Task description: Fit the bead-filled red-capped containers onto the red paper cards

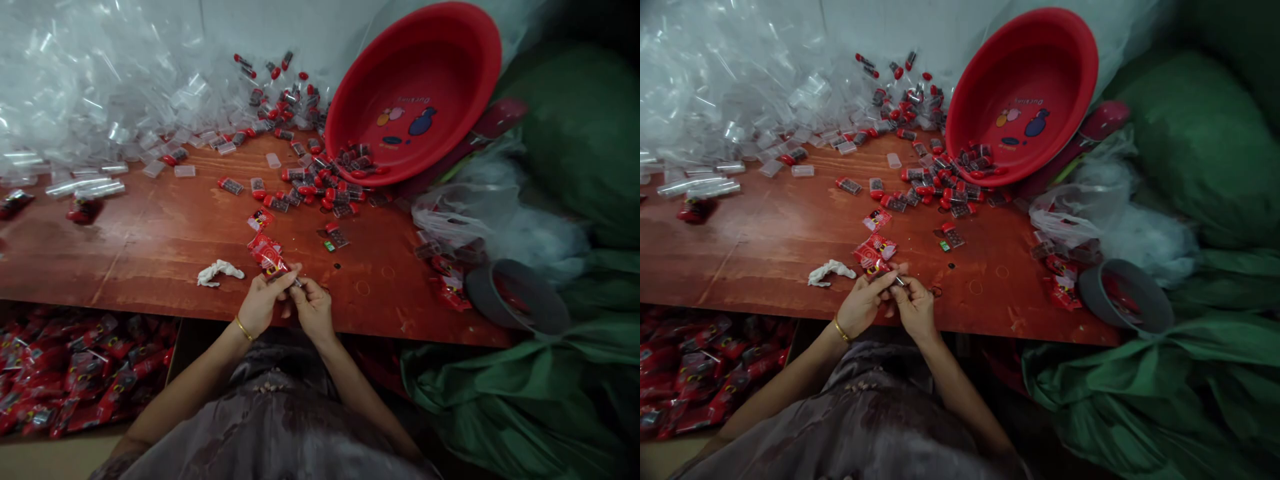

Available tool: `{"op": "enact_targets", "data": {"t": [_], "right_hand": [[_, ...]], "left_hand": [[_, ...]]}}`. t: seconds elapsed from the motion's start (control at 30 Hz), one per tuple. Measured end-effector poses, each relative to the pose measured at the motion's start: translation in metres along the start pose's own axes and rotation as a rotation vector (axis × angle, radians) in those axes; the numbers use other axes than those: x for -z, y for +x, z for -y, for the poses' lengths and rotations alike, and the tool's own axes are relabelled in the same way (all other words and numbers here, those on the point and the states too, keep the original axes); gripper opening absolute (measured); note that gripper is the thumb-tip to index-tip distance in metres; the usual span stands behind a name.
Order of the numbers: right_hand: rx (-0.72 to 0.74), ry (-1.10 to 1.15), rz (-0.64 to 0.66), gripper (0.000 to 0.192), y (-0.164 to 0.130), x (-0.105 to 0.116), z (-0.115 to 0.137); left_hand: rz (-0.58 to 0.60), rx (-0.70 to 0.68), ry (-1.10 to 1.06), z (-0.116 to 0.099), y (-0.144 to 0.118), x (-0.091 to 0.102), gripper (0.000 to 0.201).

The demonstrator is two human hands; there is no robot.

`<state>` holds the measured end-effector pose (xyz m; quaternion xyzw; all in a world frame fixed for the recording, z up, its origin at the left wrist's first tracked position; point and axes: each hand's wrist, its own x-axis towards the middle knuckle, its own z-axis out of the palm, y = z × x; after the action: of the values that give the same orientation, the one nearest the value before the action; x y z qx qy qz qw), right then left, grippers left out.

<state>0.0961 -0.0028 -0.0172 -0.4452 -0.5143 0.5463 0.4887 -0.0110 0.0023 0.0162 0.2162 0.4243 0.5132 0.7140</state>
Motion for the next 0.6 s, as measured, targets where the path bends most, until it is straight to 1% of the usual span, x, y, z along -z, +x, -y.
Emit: {"op": "enact_targets", "data": {"t": [0.13, 0.23, 0.33, 0.47, 0.53, 0.6], "right_hand": [[0.023, 0.026, 0.071, 0.027, 0.008, 0.004, -0.003], [-0.001, 0.104, 0.098, 0.030, 0.010, 0.000, -0.003], [-0.017, 0.143, 0.077, 0.033, 0.010, -0.005, -0.002], [-0.018, 0.107, 0.056, 0.034, 0.012, -0.008, -0.001], [-0.026, 0.102, 0.052, 0.037, 0.015, -0.010, -0.001], [-0.008, 0.071, 0.014, 0.042, 0.020, -0.015, -0.002]], "left_hand": [[0.067, -0.011, -0.072, -0.010, -0.001, 0.005, 0.044], [0.028, -0.048, -0.063, -0.013, 0.000, 0.007, 0.044], [-0.014, -0.036, -0.045, -0.008, 0.002, 0.008, 0.044], [-0.055, 0.015, -0.005, 0.002, 0.000, 0.007, 0.042], [-0.055, 0.013, -0.020, 0.004, -0.002, 0.005, 0.042], [-0.026, -0.007, -0.064, 0.004, -0.002, 0.004, 0.038]]}}
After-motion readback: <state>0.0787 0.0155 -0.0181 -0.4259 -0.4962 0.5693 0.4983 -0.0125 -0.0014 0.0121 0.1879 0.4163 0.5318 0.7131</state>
